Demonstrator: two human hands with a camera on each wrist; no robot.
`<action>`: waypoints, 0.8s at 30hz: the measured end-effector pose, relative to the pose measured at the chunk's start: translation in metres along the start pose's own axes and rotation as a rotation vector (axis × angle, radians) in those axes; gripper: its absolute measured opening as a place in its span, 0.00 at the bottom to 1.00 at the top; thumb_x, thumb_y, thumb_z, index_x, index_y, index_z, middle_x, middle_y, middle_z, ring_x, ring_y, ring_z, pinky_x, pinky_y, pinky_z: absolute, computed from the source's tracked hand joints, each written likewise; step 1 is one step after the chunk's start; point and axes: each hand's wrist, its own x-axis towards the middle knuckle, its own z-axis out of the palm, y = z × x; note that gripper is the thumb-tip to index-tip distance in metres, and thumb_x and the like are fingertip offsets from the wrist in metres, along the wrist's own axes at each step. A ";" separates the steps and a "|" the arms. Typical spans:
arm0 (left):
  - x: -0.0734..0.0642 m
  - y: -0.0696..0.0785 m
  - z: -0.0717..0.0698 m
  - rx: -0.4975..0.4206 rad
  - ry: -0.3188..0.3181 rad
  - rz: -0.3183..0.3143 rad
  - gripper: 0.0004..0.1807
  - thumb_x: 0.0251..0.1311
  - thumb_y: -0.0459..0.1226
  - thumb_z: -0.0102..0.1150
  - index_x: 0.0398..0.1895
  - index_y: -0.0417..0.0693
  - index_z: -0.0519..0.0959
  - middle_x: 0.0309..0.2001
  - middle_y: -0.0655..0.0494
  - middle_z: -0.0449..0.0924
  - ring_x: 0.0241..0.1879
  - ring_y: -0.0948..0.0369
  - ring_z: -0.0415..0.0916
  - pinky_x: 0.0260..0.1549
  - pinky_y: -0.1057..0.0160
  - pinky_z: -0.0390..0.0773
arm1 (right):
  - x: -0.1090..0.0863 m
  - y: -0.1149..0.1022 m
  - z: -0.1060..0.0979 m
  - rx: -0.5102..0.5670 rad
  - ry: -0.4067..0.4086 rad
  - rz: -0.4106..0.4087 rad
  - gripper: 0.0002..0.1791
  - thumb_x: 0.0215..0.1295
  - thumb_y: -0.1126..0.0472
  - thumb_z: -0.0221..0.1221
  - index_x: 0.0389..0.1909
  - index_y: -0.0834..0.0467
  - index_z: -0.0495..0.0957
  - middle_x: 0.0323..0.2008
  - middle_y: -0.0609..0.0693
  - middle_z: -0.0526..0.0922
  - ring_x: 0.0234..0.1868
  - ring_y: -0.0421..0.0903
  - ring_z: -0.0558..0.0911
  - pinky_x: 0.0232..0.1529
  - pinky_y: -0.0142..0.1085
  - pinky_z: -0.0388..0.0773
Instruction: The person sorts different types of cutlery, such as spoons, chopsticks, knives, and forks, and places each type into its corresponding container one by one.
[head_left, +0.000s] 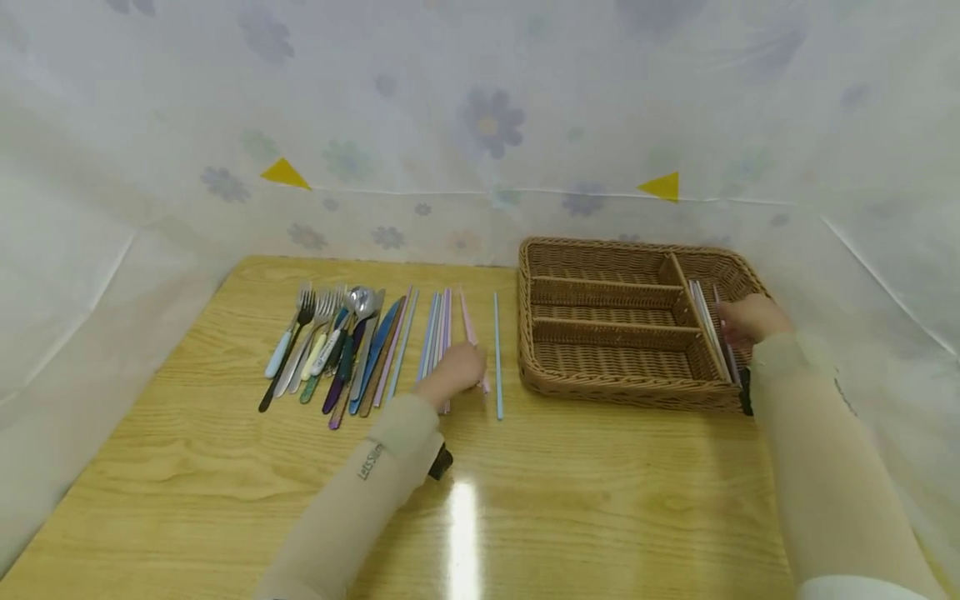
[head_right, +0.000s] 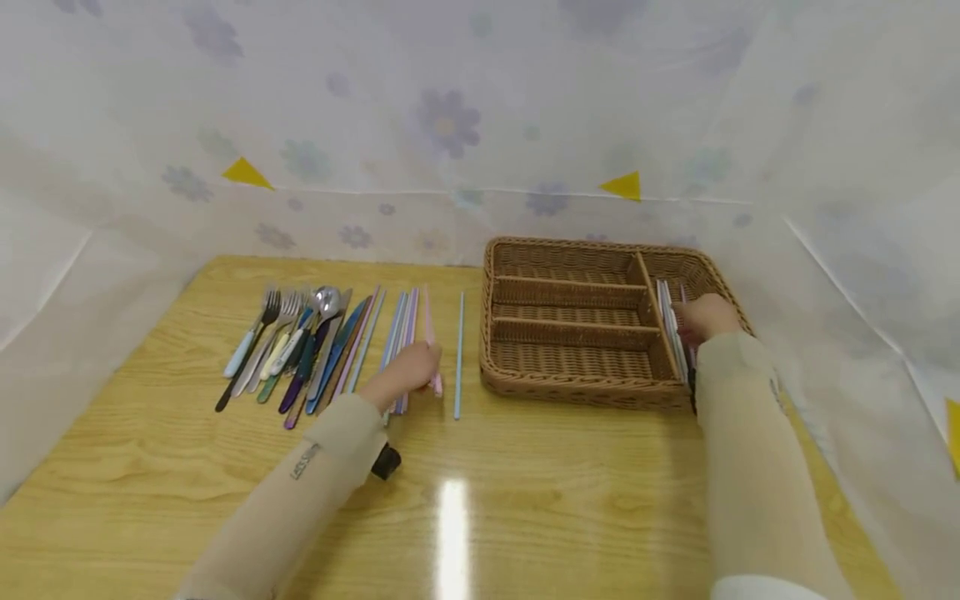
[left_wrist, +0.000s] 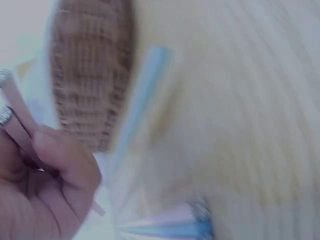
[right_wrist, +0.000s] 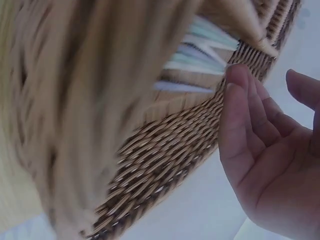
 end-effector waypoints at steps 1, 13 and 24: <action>-0.002 0.002 -0.002 -0.152 0.011 -0.024 0.23 0.71 0.38 0.28 0.17 0.45 0.65 0.13 0.57 0.61 0.13 0.64 0.56 0.17 0.69 0.65 | 0.001 -0.002 0.000 0.003 -0.011 -0.011 0.39 0.71 0.46 0.36 0.59 0.83 0.58 0.43 0.72 0.79 0.31 0.44 0.83 0.37 0.42 0.81; -0.037 0.059 -0.005 -0.806 -0.095 0.026 0.22 0.70 0.39 0.26 0.56 0.32 0.64 0.24 0.55 0.70 0.19 0.64 0.68 0.19 0.69 0.71 | 0.005 -0.065 0.021 0.124 -0.124 -0.097 0.40 0.72 0.41 0.36 0.62 0.76 0.59 0.37 0.51 0.81 0.31 0.34 0.80 0.44 0.40 0.80; -0.043 0.081 0.005 -0.786 -0.134 0.064 0.20 0.69 0.37 0.29 0.54 0.34 0.65 0.23 0.56 0.70 0.16 0.65 0.65 0.17 0.70 0.70 | 0.003 -0.136 0.067 0.273 -0.295 -0.181 0.36 0.72 0.40 0.38 0.61 0.70 0.64 0.34 0.47 0.78 0.31 0.38 0.78 0.36 0.33 0.77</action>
